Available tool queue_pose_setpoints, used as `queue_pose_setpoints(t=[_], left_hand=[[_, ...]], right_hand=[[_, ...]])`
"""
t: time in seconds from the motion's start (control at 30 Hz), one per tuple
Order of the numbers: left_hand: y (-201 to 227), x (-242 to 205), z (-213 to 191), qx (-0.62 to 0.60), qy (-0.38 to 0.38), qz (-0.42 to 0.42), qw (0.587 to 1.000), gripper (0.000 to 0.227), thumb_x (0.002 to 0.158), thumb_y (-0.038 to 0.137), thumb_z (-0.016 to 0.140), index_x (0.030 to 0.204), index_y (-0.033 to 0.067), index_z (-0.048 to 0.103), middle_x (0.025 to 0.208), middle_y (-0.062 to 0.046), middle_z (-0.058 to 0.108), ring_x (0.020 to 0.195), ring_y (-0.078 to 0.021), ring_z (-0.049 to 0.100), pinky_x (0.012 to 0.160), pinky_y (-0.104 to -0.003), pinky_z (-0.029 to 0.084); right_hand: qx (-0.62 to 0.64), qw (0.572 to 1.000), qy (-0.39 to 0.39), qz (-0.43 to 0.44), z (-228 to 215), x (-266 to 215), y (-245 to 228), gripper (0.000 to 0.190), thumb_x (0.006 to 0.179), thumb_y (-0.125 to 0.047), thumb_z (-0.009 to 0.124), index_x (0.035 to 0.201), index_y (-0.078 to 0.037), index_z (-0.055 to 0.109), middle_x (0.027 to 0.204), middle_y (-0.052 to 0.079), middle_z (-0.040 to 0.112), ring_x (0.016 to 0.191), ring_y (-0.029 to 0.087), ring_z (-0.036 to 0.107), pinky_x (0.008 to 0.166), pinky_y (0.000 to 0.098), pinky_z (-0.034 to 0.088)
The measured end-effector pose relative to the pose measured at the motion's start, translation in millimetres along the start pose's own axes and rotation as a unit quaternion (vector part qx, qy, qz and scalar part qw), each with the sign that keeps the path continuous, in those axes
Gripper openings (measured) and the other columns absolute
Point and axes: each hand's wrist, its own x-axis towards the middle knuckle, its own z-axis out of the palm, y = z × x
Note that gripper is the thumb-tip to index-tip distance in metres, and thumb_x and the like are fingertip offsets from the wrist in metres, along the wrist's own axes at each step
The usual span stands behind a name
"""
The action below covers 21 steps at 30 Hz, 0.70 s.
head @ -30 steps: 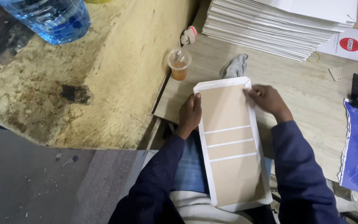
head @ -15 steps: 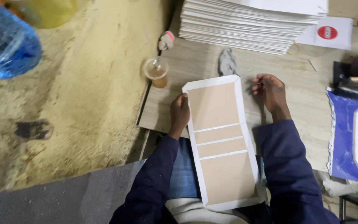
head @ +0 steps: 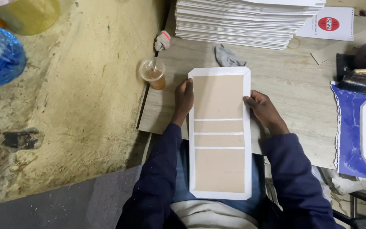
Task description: The person wipes a white sheet of paper on a table with a cloth, then flips it over to wipe the other side. They then pick up a cardboard frame, wipe it with the cloth, and place it back on the table.
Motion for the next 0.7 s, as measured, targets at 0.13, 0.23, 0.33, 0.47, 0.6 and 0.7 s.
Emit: queue_pose_setpoints(t=[0.13,0.23,0.33,0.47,0.6,0.7], left_hand=[[0.4,11.2,9.2,-0.019,-0.043,0.012,0.999,0.037,0.115,0.04,0.049,0.085,0.0208,0.062,0.078,0.01,0.053,0.08,-0.0078,0.052,0.077,-0.028,0.042],[0.2,15.5,6.6,-0.053,-0.035,0.013,0.998,0.036,0.115,0.036,0.05,0.089,0.0176,0.065,0.086,0.01,0.057,0.091,-0.0082,0.054,0.084,-0.029,0.046],[45.1,9.4,-3.8,-0.091,-0.03,0.059,0.994,0.037,0.117,0.032,0.05,0.117,0.0069,0.077,0.1,0.0,0.07,0.104,-0.0118,0.058,0.099,-0.036,0.052],[28.8,14.2,-16.2,-0.068,-0.001,0.083,0.994,0.026,0.112,0.027,0.061,0.114,0.0077,0.079,0.091,0.003,0.065,0.097,-0.0104,0.056,0.092,-0.032,0.051],[23.0,7.3,-27.6,-0.004,-0.014,0.072,0.997,0.033,0.112,0.037,0.062,0.115,0.0102,0.08,0.088,-0.004,0.075,0.092,-0.0086,0.061,0.088,-0.035,0.054],[33.2,4.9,-28.0,0.02,-0.014,0.066,0.998,0.036,0.111,0.04,0.062,0.116,0.0101,0.081,0.088,-0.007,0.076,0.09,-0.0123,0.066,0.086,-0.037,0.054]], right_hand=[[0.119,0.986,0.106,-0.045,-24.8,22.4,53.7,0.024,0.118,-0.017,0.054,0.121,-0.005,0.075,0.09,0.003,0.065,0.083,0.01,0.061,0.078,0.0265,0.055],[0.157,0.972,0.155,-0.075,-6.1,17.9,6.4,0.025,0.116,-0.013,0.056,0.131,-0.002,0.072,0.097,0.003,0.067,0.085,0.007,0.065,0.078,0.0263,0.063],[0.129,0.967,0.186,-0.117,-1.7,26.6,1.6,0.02,0.114,-0.013,0.066,0.128,-0.002,0.074,0.091,0.001,0.063,0.082,0.004,0.061,0.078,0.0226,0.062],[0.111,0.966,0.194,-0.128,2.6,28.4,-3.6,0.017,0.109,-0.012,0.071,0.124,-0.006,0.076,0.09,-0.001,0.064,0.082,0.004,0.064,0.079,0.019,0.062],[0.133,0.967,0.179,-0.12,4.9,27.7,-7.3,0.01,0.108,-0.009,0.073,0.118,-0.007,0.075,0.088,0.0,0.065,0.081,0.005,0.065,0.08,0.0206,0.061],[0.103,0.963,0.196,-0.156,9.3,19.1,-24.4,0.006,0.107,-0.006,0.077,0.113,-0.006,0.075,0.089,0.001,0.064,0.082,0.005,0.062,0.077,0.0217,0.056]])
